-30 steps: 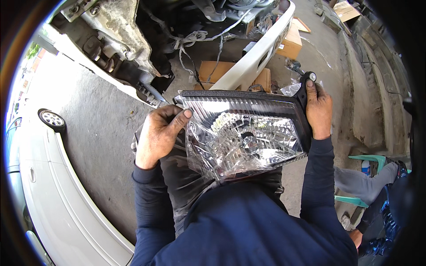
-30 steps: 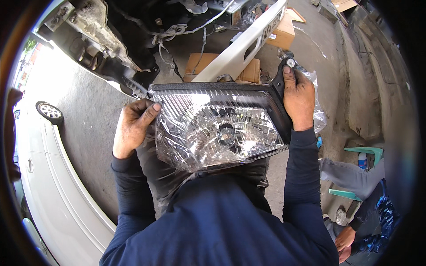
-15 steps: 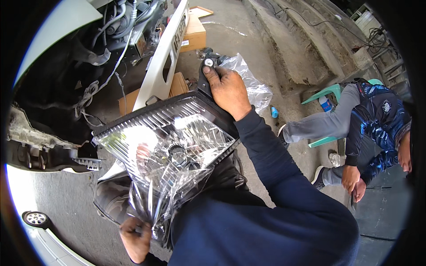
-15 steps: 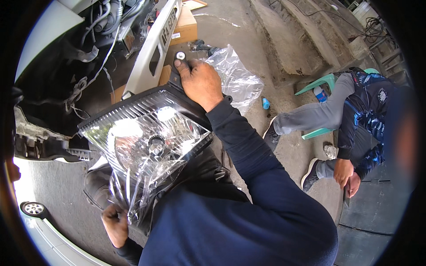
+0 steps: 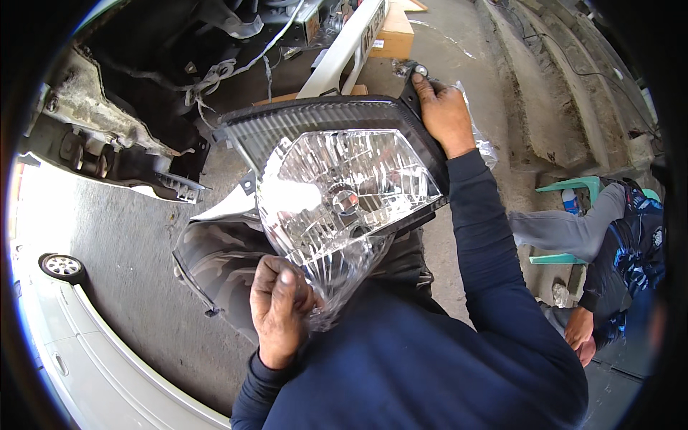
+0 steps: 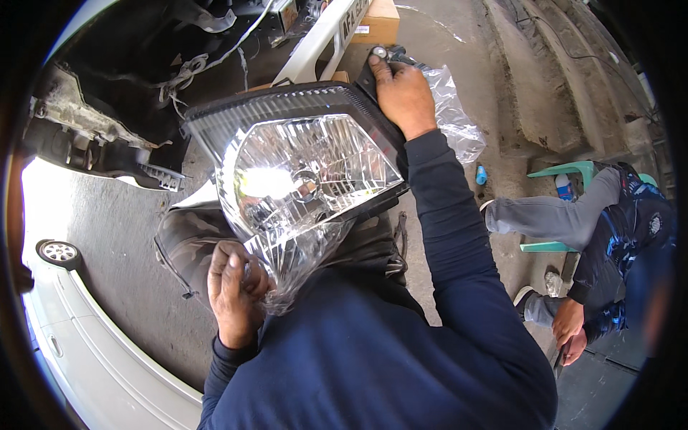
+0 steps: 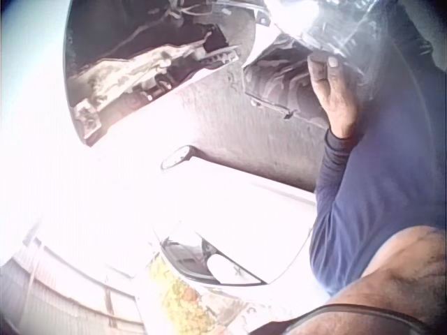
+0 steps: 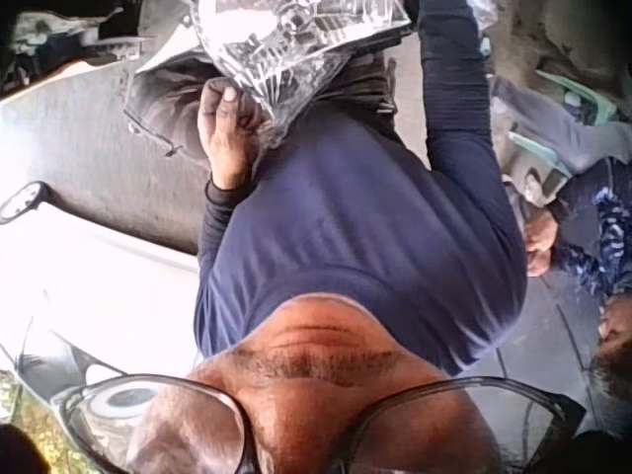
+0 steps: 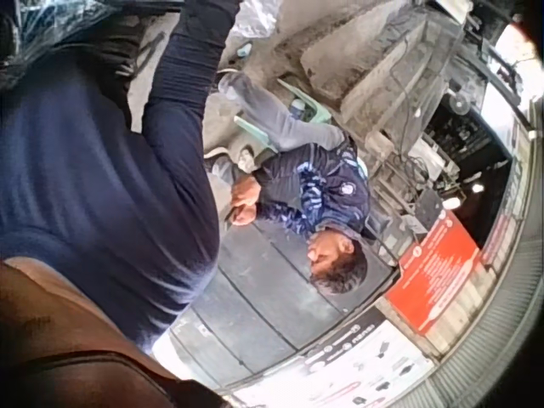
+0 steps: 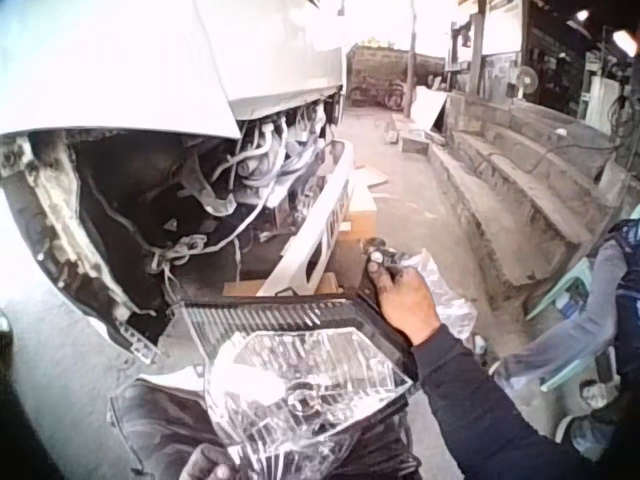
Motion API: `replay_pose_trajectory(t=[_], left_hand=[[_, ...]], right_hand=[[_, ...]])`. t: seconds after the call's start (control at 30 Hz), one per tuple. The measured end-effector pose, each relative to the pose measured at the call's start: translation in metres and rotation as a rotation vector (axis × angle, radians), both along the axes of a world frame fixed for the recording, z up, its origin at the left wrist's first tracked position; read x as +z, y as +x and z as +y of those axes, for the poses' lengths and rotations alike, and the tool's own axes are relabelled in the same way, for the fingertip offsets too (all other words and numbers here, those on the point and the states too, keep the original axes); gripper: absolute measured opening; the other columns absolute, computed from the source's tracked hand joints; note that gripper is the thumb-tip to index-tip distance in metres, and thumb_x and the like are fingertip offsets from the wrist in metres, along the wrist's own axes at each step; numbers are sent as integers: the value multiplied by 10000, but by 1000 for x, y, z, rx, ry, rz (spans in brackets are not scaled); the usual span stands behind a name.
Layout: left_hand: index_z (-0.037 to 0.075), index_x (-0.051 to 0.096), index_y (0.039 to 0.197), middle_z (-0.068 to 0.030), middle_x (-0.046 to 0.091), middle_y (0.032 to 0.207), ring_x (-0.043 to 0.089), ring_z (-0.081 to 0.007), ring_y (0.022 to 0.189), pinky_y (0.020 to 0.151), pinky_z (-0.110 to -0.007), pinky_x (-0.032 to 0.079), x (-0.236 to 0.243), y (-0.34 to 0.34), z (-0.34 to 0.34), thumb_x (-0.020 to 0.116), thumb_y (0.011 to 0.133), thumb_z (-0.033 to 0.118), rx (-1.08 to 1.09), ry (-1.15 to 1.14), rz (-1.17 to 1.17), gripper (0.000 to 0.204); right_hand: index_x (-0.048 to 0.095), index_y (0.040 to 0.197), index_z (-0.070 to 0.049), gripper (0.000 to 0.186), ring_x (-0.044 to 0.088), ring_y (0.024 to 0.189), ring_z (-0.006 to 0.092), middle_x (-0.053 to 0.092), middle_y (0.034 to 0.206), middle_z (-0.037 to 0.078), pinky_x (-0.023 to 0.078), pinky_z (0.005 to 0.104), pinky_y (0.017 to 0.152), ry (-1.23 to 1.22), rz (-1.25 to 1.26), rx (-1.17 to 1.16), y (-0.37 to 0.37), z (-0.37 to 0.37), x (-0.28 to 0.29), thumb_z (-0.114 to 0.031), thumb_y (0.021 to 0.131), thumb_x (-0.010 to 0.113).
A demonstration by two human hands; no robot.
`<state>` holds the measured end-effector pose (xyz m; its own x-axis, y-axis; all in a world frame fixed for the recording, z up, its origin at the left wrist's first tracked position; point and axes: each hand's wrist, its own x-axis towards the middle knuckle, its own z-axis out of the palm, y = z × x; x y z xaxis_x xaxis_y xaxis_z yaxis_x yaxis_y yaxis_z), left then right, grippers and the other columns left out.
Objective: The person strips and twists wires at the front of a white car, then removes a headlight assembly from the bumper area and installs a new headlight unit into the vehicle.
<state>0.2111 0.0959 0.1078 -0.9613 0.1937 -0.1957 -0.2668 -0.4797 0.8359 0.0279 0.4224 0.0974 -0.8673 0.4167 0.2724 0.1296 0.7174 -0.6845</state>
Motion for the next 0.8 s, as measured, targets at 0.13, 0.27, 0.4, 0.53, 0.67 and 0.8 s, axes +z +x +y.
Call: replay_pose_trajectory(t=[0.13,0.27,0.4,0.53,0.67,0.8], left_hand=[[2,640,1065,-24,628,944,591,-136,866,804,-259,468,3,10,-71,910,740,177,-412,-551,-27,458],[-13,695,1153,-103,715,1017,622,-189,912,830,-343,505,27,24,-176,807,867,155,111,-1447,-7,350],[-19,709,1142,-173,725,1033,636,-264,922,870,-376,500,12,5,-267,694,989,400,739,-1826,-19,447],[51,642,1346,-246,617,1361,606,-394,1235,1038,-456,483,-42,-26,-277,715,958,450,405,-2086,-280,560],[73,624,1379,-197,501,1504,515,-390,1367,1120,-505,441,-31,-63,-224,781,909,343,616,-1998,84,564],[33,595,1397,-160,594,1419,546,-306,1340,1116,-491,435,-3,-107,-138,754,952,249,434,-1227,628,519]], right_hand=[[758,1060,28,554,718,929,439,729,937,295,541,446,845,-70,27,-41,3,12,-6,-499,1017,595],[744,1102,43,575,726,939,426,728,948,307,537,428,858,-113,-7,-79,6,18,-10,-504,1028,585],[740,1107,46,573,712,957,460,727,966,311,534,439,853,-76,-7,-47,8,11,-6,-498,1037,572],[736,1102,31,549,698,983,474,716,969,315,537,470,846,-41,82,7,11,-7,2,-489,1029,575],[735,1057,3,491,683,925,499,701,925,313,540,523,793,39,79,6,18,-18,9,-461,1026,575],[724,999,9,478,674,874,504,700,886,298,527,540,746,53,50,6,22,-21,16,-434,1039,550]])
